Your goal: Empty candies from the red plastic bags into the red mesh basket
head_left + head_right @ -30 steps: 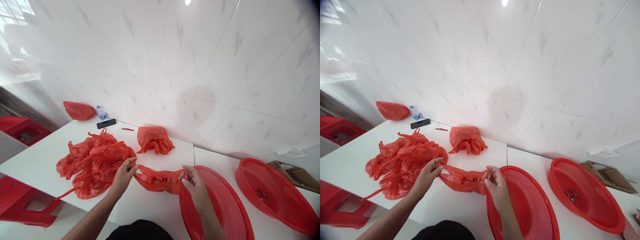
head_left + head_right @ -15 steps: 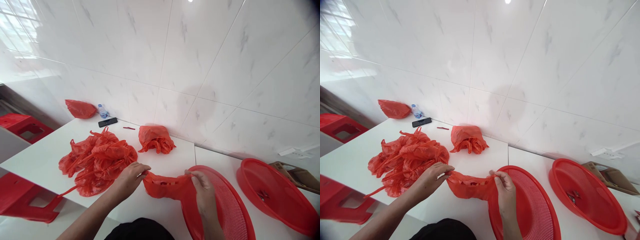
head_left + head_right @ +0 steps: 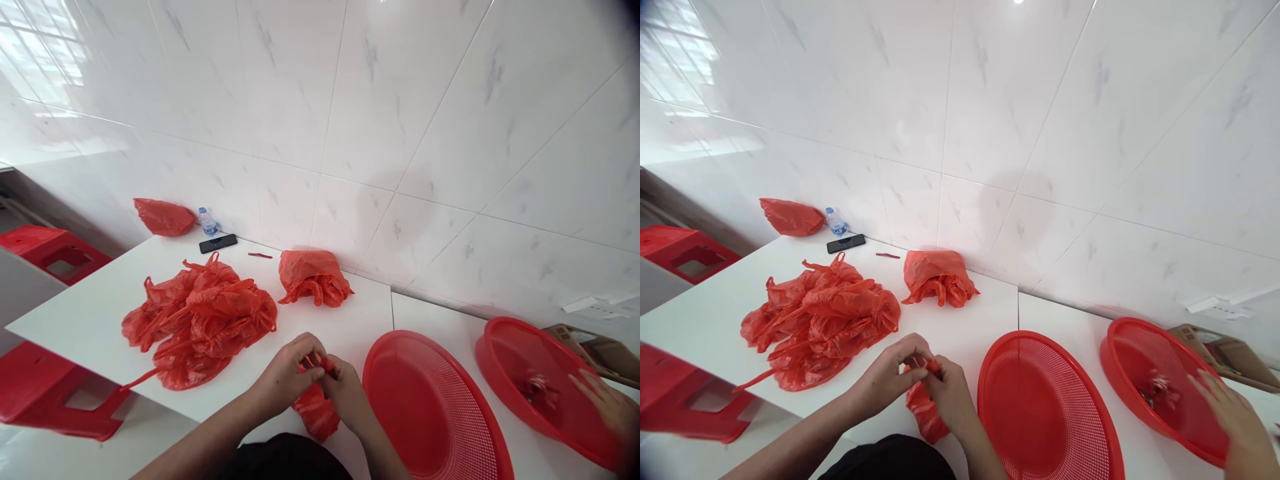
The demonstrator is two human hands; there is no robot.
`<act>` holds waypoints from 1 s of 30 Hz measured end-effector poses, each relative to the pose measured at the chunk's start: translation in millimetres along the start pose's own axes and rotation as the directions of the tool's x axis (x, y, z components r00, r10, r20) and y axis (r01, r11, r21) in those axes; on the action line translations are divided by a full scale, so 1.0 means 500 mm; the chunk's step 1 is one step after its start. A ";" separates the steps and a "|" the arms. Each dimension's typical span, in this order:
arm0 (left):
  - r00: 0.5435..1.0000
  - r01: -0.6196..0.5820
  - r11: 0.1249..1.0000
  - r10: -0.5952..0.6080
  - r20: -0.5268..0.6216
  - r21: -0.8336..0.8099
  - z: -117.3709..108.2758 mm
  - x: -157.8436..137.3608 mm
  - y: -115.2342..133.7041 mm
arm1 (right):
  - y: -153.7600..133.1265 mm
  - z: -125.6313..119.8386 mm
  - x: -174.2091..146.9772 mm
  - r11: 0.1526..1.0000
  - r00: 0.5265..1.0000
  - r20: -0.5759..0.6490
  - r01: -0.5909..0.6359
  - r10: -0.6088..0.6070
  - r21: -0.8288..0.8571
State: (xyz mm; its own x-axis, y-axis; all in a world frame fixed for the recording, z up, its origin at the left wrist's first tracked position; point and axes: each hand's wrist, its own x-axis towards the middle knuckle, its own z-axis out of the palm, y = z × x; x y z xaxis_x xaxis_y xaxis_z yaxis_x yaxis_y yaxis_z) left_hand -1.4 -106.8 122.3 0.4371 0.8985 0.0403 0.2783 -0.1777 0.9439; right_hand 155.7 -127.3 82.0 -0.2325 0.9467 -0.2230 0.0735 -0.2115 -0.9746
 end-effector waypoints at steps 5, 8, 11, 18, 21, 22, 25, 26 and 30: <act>0.999 -0.022 0.983 0.016 0.033 0.181 0.016 -0.004 -0.060 | 0.024 -0.010 0.007 0.994 0.995 -0.051 -0.082 0.085 0.068; 0.998 -0.035 0.970 0.019 0.066 0.240 0.027 -0.005 -0.076 | 0.030 -0.009 0.004 0.992 0.994 -0.043 -0.094 0.097 0.082; 0.998 -0.013 0.953 -0.006 0.062 0.303 0.035 0.002 -0.087 | 0.036 -0.012 0.001 0.992 0.994 -0.010 -0.112 0.113 0.061; 0.993 0.114 0.980 -0.106 -0.057 0.165 0.042 0.011 -0.129 | 0.061 -0.055 -0.017 0.992 0.996 0.062 -0.065 0.058 0.109; 0.987 0.155 0.980 -0.159 0.025 0.121 0.052 0.006 -0.138 | 0.071 -0.058 -0.021 0.999 0.998 0.052 -0.031 0.030 0.029; 0.983 0.169 0.978 -0.177 0.051 0.123 0.055 0.005 -0.138 | 0.074 -0.056 -0.020 1.000 1.000 0.013 -0.025 0.025 -0.005; 0.976 0.190 0.970 -0.203 0.077 0.155 0.062 0.004 -0.130 | 0.088 -0.044 -0.009 0.986 0.984 -0.177 -0.058 0.030 -0.155; 0.975 0.192 0.967 -0.207 0.077 0.170 0.062 0.004 -0.126 | 0.092 -0.040 -0.005 0.974 0.973 -0.229 -0.088 0.039 -0.209; 0.976 0.191 0.951 -0.211 0.059 0.242 0.060 0.007 -0.116 | 0.099 -0.025 0.006 0.957 0.970 -0.235 -0.119 0.056 -0.266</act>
State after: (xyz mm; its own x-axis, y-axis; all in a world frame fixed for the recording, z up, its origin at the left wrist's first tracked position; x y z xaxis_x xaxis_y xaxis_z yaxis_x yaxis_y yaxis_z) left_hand 9.3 -105.4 57.8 0.4183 0.8905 -0.1791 0.5551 -0.0945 0.8264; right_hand 170.9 -131.9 33.6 0.0063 0.9639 -0.2660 0.3559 -0.2508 -0.9002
